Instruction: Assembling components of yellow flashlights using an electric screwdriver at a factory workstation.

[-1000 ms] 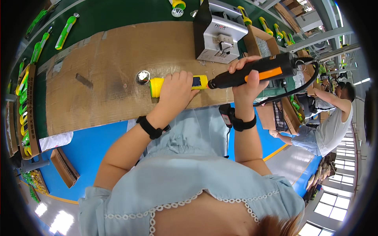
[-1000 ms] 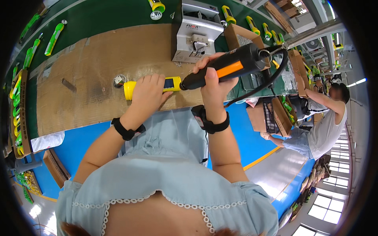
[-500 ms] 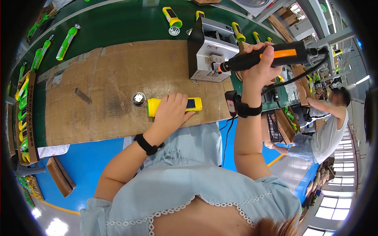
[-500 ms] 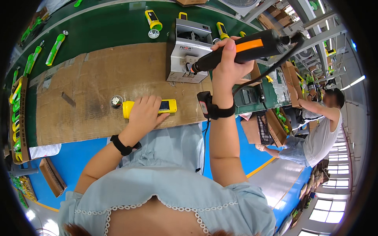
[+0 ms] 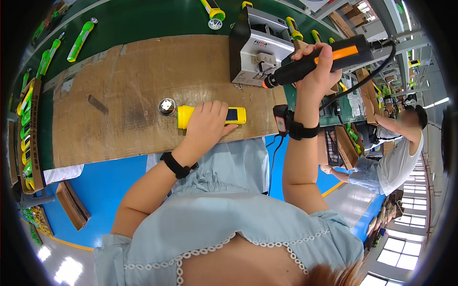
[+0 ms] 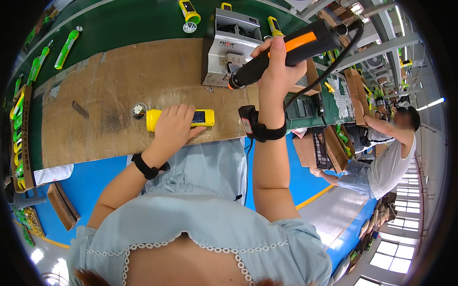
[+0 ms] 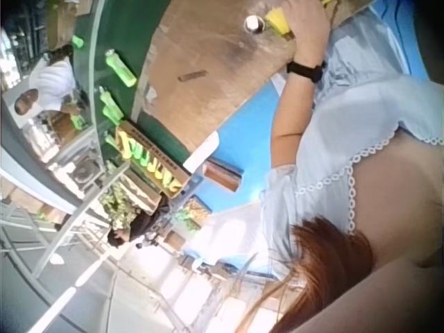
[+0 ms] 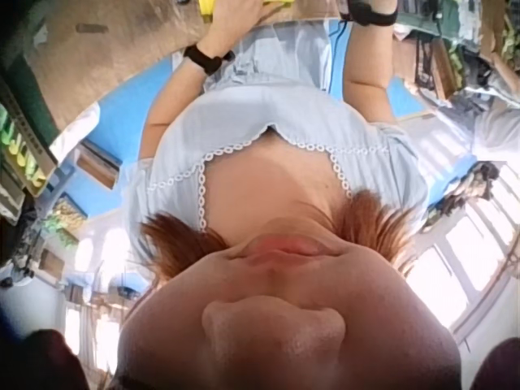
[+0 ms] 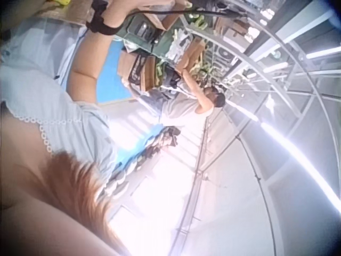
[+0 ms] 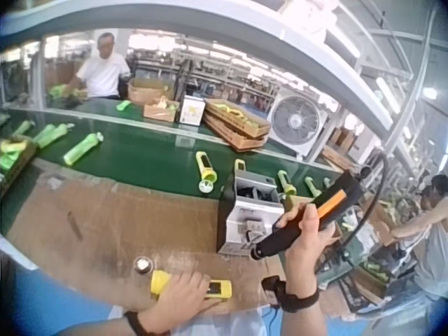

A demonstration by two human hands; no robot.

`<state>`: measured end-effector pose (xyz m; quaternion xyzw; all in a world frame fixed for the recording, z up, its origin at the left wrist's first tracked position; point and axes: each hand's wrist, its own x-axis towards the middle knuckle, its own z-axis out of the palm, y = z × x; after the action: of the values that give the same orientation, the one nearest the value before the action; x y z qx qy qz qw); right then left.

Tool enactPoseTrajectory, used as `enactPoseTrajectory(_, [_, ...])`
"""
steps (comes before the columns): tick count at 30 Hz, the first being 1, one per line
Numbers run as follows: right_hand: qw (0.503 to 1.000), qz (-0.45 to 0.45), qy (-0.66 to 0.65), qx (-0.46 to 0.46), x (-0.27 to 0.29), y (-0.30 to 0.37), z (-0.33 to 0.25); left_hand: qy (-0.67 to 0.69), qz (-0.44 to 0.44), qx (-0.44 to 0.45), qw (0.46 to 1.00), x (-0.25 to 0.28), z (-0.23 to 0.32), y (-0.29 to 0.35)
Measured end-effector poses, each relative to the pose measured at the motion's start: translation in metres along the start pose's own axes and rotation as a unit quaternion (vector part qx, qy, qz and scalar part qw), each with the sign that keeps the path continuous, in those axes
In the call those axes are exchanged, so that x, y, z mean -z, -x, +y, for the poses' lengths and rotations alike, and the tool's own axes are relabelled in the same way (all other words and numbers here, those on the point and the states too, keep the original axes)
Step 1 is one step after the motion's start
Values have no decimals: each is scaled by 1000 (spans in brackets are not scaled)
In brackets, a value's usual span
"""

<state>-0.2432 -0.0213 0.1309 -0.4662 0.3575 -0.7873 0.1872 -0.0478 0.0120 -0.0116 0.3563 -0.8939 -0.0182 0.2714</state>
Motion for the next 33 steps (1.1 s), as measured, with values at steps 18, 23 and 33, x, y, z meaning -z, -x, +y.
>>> enactPoseTrajectory(18, [996, 32, 77, 35, -4, -28, 14, -12, 0, -15, 1000, 2, 3, 1])
enactPoseTrajectory(23, [999, 1, 47, -11, -1, -8, 2, 14, -30, 5, 999, 4, 3, -1])
enactPoseTrajectory(33, [998, -43, 18, -36, 0, 43, -13, -3, 2, -4, 1000, 4, 4, -1])
